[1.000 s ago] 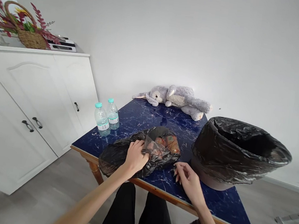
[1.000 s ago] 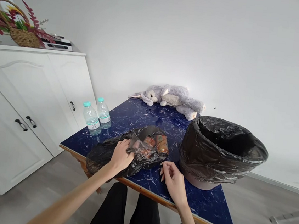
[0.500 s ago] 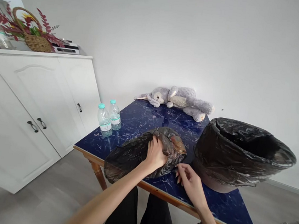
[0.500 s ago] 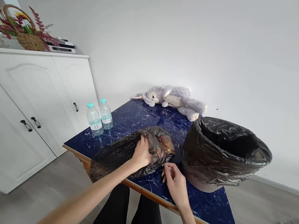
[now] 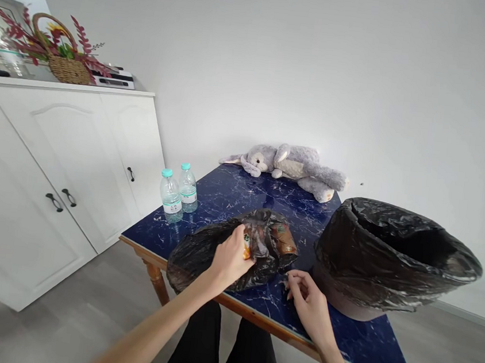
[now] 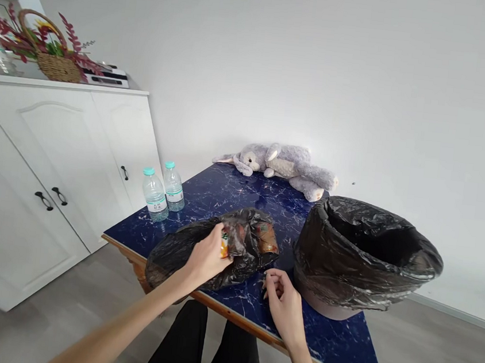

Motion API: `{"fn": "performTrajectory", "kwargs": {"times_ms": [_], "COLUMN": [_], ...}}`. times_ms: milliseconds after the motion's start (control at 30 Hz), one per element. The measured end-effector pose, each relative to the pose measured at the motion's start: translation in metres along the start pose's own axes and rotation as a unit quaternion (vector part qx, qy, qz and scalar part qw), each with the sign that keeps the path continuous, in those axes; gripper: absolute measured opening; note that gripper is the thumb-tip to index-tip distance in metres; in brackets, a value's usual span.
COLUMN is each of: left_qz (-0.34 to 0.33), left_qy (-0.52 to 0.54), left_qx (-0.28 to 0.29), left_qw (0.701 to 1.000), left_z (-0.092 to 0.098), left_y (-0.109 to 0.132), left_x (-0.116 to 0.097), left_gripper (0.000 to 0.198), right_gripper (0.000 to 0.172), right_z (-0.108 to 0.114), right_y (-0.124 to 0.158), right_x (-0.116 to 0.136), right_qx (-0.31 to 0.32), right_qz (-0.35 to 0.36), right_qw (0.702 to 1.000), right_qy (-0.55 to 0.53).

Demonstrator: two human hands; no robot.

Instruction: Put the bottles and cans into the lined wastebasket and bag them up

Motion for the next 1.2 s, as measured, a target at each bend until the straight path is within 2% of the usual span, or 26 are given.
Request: {"fn": "performTrajectory", "kwargs": {"times_ms": [133, 167, 267, 333, 400, 467, 533, 667, 800, 967, 1067, 1133, 1200], "left_qz": [0.039, 0.048, 0.084, 0.106, 0.139, 0.169, 0.186, 0.207, 0.209, 0.199, 0.201, 0.174, 0.11], "left_qy": [0.073, 0.07, 0.002, -0.052, -0.091, -0.119, -0.146, -0.223, -0.265, -0.255, -0.242, -0.25, -0.262], "left_qx": [-0.012, -0.014, -0.073, -0.089, -0.087, -0.072, -0.034, 0.065, 0.108, 0.104, 0.097, 0.048, -0.039], "left_qw": [0.996, 0.996, 0.994, 0.989, 0.982, 0.976, 0.971, 0.95, 0.935, 0.94, 0.944, 0.951, 0.958], "left_z": [0.081, 0.102, 0.164, 0.191, 0.207, 0.215, 0.215, 0.204, 0.193, 0.182, 0.177, 0.178, 0.181], "left_y": [0.048, 0.057, 0.075, 0.08, 0.08, 0.075, 0.064, 0.035, 0.01, -0.013, -0.011, 0.0, 0.021], "left_x": [0.042, 0.056, 0.109, 0.141, 0.167, 0.184, 0.194, 0.206, 0.211, 0.218, 0.218, 0.205, 0.176], "left_gripper": [0.067, 0.065, 0.062, 0.058, 0.065, 0.079, 0.09, 0.096, 0.1, 0.104, 0.109, 0.106, 0.087], "right_gripper": [0.05, 0.05, 0.05, 0.05, 0.05, 0.05, 0.051, 0.054, 0.06, 0.061, 0.061, 0.06, 0.057], "right_z": [0.0, -0.001, -0.001, -0.002, -0.004, -0.005, -0.004, -0.002, 0.001, 0.002, 0.001, 0.001, 0.002], "right_y": [0.002, 0.002, 0.003, 0.004, 0.004, 0.005, 0.005, 0.005, 0.004, 0.004, 0.003, 0.003, 0.003], "right_x": [-0.002, -0.002, -0.005, -0.007, -0.009, -0.011, -0.012, -0.008, -0.002, 0.001, 0.0, -0.001, -0.001], "right_qx": [0.017, 0.021, 0.031, 0.035, 0.038, 0.04, 0.036, 0.025, 0.012, 0.005, 0.004, 0.003, 0.002], "right_qz": [-0.009, -0.012, -0.022, -0.026, -0.028, -0.03, -0.03, -0.021, -0.009, -0.004, -0.004, -0.004, 0.0], "right_qw": [1.0, 1.0, 0.999, 0.999, 0.999, 0.999, 0.999, 0.999, 1.0, 1.0, 1.0, 1.0, 1.0], "right_qy": [0.0, 0.001, 0.007, 0.004, -0.004, -0.008, -0.008, -0.009, -0.01, -0.014, -0.018, -0.019, -0.019]}}
Point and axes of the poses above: each hand's wrist, its own y-axis away from the middle knuckle, its own z-axis out of the back of the hand, x = y × z, the point moved 9 cm from there along -y, towards the middle knuckle, and after that the axes turned 7 degrees about -x, right-handed, at the moved point
